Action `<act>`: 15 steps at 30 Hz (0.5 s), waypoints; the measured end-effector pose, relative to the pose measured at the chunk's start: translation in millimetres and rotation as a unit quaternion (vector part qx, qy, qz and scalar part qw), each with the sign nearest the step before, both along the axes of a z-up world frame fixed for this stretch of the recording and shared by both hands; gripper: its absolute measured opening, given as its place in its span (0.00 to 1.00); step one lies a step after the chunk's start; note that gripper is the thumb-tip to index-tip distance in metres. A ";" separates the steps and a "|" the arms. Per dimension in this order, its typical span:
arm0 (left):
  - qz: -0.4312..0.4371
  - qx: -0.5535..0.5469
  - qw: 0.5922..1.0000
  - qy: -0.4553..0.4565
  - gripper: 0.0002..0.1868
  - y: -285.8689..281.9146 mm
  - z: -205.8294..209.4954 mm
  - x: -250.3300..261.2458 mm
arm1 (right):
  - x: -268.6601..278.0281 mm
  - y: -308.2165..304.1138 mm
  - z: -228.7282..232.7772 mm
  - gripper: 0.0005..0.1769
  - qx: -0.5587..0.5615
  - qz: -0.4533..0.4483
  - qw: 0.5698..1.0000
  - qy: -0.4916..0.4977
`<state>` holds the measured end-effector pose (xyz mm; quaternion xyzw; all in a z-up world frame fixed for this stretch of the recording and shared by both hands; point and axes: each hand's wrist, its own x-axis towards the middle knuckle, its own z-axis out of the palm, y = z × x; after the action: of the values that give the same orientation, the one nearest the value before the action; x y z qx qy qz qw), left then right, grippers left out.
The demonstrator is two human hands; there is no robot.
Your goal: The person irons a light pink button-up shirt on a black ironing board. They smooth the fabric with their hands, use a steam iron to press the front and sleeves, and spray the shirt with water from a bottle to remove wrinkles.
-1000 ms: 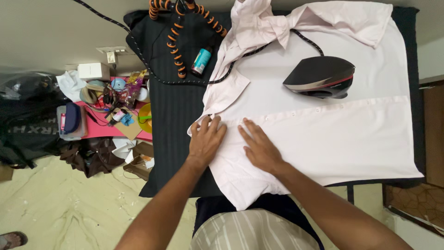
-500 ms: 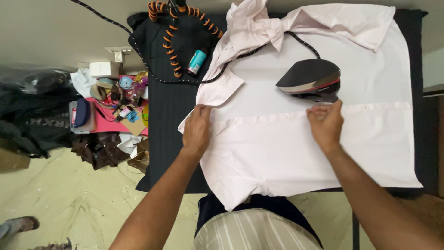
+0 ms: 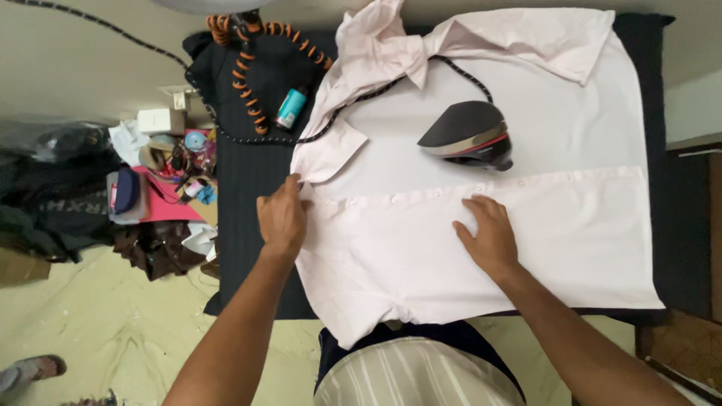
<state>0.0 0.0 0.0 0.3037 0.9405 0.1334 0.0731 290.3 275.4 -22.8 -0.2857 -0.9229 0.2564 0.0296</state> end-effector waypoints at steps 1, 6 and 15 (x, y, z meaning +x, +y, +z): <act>0.005 0.025 1.000 0.009 0.22 -1.1 -0.3 2.3 | -2.3 5.3 1.8 0.30 0.037 0.013 0.999 -0.031; 0.005 0.019 0.998 0.056 0.14 -2.9 -6.8 8.3 | 2.0 10.9 -7.6 0.39 0.125 0.062 0.986 -0.095; -0.016 -0.013 0.996 0.092 0.16 -8.3 -15.5 7.3 | -2.2 -14.1 -9.2 0.37 0.122 0.085 0.985 -0.084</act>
<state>7.3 -8.3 -15.5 0.3289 0.9399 0.0910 -0.0078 288.1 261.3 -32.0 -0.2211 -0.9674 0.1183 -0.0348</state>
